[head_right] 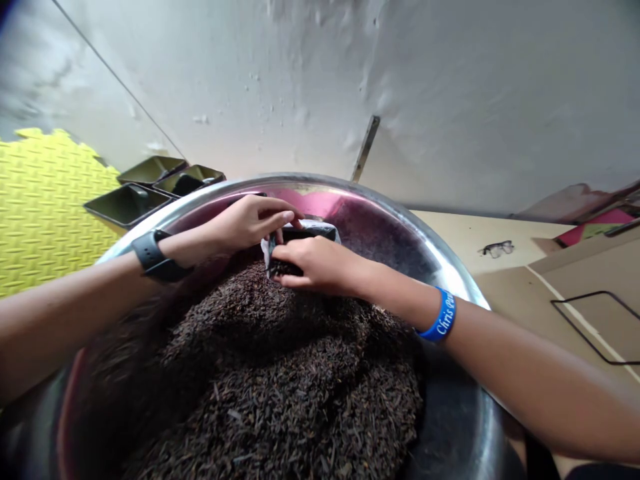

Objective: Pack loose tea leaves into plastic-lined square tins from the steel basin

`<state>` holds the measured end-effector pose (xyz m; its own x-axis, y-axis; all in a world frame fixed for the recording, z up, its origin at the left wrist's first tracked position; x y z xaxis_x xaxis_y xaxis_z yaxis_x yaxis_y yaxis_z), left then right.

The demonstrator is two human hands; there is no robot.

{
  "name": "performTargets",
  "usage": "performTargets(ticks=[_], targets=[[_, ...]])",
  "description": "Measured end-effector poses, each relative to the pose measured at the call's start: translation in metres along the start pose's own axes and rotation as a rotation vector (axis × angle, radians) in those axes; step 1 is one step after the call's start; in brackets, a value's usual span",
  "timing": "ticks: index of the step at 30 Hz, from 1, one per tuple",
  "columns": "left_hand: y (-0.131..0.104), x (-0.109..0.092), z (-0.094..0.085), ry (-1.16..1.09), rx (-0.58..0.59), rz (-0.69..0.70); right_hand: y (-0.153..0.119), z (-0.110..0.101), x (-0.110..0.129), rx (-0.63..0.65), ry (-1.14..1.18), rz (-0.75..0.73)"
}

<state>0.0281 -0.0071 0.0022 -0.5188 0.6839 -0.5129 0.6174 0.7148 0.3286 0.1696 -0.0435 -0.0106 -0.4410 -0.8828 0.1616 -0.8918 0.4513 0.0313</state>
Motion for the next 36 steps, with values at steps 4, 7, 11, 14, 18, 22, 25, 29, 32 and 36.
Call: performTargets(ticks=[4,7,11,14,18,22,25,29,32,36], targets=[[0.001,-0.003,-0.002,0.009,-0.03,0.001,0.002,0.011,-0.017,-0.146,-0.282,0.043],[0.0,-0.004,-0.001,-0.037,-0.013,-0.01,0.005,0.026,-0.021,-0.13,-0.442,0.028],[-0.001,-0.007,0.002,-0.048,0.013,0.038,0.008,0.041,-0.025,-0.111,-0.661,0.097],[-0.002,-0.008,0.003,0.022,0.028,0.064,0.009,0.046,-0.026,-0.121,-0.719,0.098],[-0.004,-0.01,0.003,0.057,0.051,0.09,0.006,0.047,-0.026,-0.144,-0.68,0.093],[-0.004,-0.012,0.002,0.048,0.063,0.126,0.005,0.044,-0.023,-0.131,-0.612,0.07],[-0.004,-0.011,0.002,0.054,0.067,0.14,0.004,0.04,-0.021,-0.102,-0.543,0.072],[-0.005,-0.009,0.002,0.08,0.062,0.147,0.003,0.032,-0.016,-0.098,-0.482,0.056],[-0.005,-0.008,0.002,0.096,0.057,0.152,0.001,0.026,-0.011,-0.106,-0.465,0.026],[-0.004,-0.008,0.002,0.113,0.055,0.15,-0.001,0.021,-0.008,-0.13,-0.457,0.014]])
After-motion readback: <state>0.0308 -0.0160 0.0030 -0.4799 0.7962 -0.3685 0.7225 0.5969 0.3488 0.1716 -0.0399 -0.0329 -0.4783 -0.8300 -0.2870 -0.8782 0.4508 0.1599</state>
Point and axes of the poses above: each hand's wrist, its own y-axis towards the middle knuckle, its own z-axis out of the palm, x = y × z, the point moved 3 cm from there along y, towards the middle knuckle, and after that the axes turned 4 degrees about x, right-handed, at the moved point
